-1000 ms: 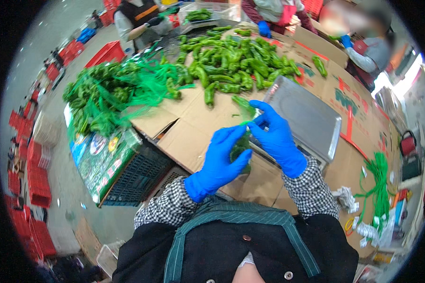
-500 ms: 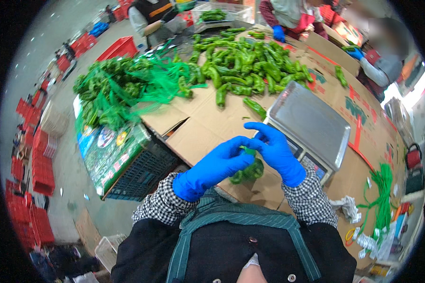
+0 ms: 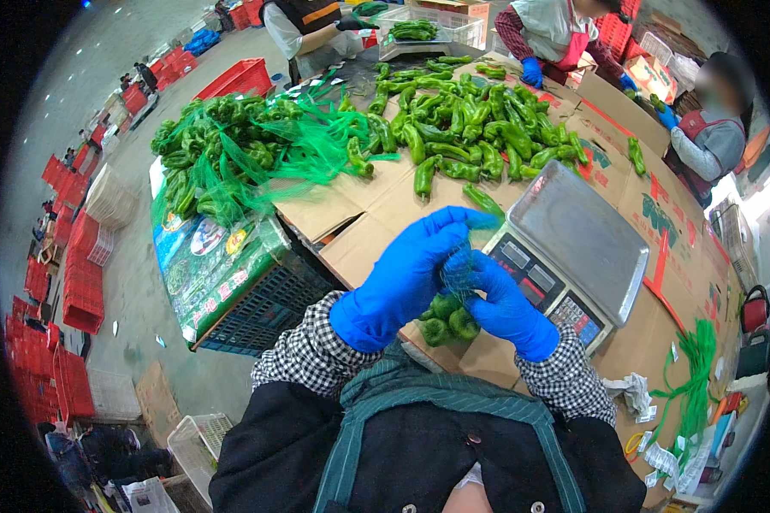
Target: The person selects green peppers from a pile, places them on a digital scale, and then packs them into green mesh bags. The person repeats this process multiple times, handling peppers and bags by hand.
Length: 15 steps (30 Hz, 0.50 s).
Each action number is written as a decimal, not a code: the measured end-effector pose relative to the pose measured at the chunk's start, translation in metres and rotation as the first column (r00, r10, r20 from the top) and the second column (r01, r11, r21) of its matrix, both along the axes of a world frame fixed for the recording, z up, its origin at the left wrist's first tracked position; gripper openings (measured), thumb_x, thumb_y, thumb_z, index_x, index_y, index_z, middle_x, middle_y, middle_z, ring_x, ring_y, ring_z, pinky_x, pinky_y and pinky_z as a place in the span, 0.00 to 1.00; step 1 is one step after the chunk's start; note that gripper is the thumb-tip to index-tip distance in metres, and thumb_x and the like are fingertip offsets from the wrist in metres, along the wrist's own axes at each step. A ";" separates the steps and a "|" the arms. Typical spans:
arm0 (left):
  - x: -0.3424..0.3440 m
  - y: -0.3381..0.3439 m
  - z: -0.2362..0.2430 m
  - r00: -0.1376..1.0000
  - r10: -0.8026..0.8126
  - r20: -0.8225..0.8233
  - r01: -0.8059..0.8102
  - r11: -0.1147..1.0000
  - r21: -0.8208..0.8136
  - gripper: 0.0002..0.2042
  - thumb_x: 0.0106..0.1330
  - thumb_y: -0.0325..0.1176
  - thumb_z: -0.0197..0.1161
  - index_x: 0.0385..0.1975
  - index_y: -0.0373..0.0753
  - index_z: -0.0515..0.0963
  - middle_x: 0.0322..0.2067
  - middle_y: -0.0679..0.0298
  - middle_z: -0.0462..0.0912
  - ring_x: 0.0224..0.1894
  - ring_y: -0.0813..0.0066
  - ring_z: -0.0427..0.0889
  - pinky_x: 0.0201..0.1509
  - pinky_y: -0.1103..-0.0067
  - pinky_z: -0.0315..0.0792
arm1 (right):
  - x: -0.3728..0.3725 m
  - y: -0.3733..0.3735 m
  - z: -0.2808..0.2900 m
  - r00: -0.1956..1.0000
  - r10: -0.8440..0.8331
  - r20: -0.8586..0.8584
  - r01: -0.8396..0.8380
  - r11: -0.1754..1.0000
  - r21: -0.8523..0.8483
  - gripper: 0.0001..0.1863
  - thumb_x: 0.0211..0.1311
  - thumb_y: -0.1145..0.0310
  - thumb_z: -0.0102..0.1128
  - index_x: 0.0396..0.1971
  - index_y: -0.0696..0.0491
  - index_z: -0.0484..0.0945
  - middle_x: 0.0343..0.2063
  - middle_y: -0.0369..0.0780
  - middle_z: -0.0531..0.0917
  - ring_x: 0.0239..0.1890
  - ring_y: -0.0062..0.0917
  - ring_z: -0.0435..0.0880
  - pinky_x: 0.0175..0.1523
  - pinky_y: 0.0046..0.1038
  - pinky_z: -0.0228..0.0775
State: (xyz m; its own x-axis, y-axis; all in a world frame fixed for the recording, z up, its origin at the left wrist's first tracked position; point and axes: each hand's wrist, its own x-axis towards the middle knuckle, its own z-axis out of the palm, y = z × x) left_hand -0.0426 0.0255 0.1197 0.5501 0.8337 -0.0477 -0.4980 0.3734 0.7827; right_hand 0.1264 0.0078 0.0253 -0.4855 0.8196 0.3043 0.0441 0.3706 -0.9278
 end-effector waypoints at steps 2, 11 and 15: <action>-0.006 0.003 0.004 0.999 0.036 0.014 -0.036 0.997 0.068 0.17 0.68 0.34 0.48 0.53 0.31 0.67 0.17 0.74 0.60 0.18 0.86 0.58 0.22 0.85 0.56 | 0.000 -0.005 0.008 0.994 0.037 -0.102 -0.043 0.998 -0.052 0.22 0.53 0.81 0.51 0.51 0.59 0.69 0.42 0.40 0.75 0.49 0.27 0.74 0.57 0.27 0.63; -0.008 -0.030 0.054 0.974 -0.024 -0.225 0.093 0.948 0.303 0.18 0.63 0.37 0.56 0.47 0.30 0.71 0.27 0.66 0.70 0.26 0.81 0.67 0.31 0.83 0.60 | -0.030 -0.004 -0.003 0.984 -0.128 0.121 0.126 0.992 0.031 0.12 0.57 0.57 0.57 0.32 0.49 0.80 0.32 0.38 0.78 0.34 0.36 0.74 0.37 0.32 0.66; -0.046 -0.033 0.061 0.969 0.229 -0.094 -0.157 0.863 0.480 0.18 0.62 0.35 0.57 0.48 0.31 0.70 0.44 0.55 0.78 0.41 0.74 0.76 0.46 0.80 0.69 | -0.027 -0.017 0.026 0.861 -0.349 0.369 0.134 0.857 0.498 0.11 0.56 0.59 0.56 0.37 0.45 0.79 0.32 0.36 0.76 0.34 0.33 0.73 0.39 0.35 0.66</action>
